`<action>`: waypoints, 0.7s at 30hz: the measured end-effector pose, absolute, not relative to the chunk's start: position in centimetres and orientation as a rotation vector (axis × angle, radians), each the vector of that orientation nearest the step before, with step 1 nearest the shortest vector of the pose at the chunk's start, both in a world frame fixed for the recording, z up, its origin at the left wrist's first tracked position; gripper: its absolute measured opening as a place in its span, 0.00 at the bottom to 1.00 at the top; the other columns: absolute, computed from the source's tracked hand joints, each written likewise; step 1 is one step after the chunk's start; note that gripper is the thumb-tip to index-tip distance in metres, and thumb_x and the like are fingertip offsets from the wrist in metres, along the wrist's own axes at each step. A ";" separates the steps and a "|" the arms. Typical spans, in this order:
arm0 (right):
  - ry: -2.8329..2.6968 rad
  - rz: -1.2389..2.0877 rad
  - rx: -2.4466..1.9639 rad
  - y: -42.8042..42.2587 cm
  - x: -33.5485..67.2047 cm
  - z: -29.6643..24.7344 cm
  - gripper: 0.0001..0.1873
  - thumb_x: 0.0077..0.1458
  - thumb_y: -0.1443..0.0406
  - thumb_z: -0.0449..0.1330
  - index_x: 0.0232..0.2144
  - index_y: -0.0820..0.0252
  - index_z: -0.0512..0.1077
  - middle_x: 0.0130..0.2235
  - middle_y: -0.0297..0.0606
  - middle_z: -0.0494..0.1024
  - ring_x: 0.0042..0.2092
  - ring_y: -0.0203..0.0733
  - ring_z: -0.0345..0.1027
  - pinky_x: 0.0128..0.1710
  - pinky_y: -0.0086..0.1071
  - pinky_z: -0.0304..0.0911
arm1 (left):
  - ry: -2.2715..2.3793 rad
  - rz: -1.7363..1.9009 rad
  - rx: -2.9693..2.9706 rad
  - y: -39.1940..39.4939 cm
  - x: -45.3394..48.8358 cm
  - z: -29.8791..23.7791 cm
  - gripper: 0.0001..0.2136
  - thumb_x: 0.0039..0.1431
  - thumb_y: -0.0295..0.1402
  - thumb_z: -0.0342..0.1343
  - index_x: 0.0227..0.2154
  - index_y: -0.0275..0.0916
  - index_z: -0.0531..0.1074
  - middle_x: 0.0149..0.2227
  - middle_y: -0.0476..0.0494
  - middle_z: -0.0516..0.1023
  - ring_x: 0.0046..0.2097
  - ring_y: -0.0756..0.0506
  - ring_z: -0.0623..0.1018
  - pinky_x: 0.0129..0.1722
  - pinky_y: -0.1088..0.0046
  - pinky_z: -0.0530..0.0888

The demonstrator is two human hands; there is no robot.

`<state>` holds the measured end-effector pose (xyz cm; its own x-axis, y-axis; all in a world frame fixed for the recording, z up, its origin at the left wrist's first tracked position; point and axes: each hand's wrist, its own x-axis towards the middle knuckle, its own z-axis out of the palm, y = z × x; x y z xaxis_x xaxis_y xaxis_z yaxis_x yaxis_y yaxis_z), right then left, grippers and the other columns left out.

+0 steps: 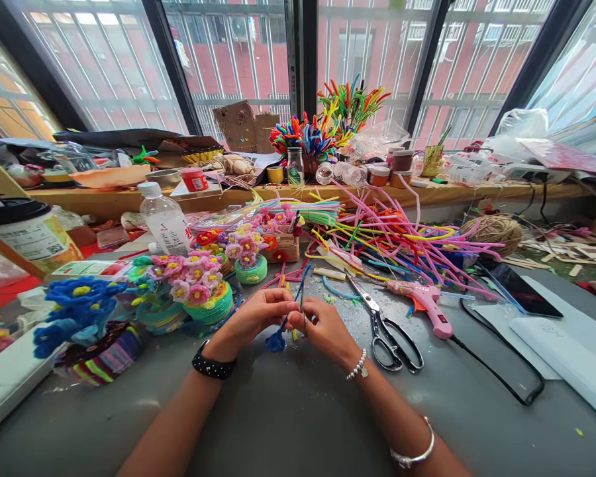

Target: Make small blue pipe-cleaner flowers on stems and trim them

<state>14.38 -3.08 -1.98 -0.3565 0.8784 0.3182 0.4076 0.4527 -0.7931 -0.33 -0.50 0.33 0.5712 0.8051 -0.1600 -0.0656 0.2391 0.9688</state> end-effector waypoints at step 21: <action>-1.755 0.830 -1.170 -3.1 14.7 -1.8 0.27 0.47 0.48 0.49 0.10 0.61 0.65 0.16 0.33 0.64 0.22 0.35 0.58 0.26 0.28 0.52 | 0.785 0.714 1.175 -0.3 -0.4 0.3 0.11 0.39 0.36 0.60 0.19 0.34 0.64 0.17 0.53 0.68 0.21 0.56 0.67 0.22 0.81 0.61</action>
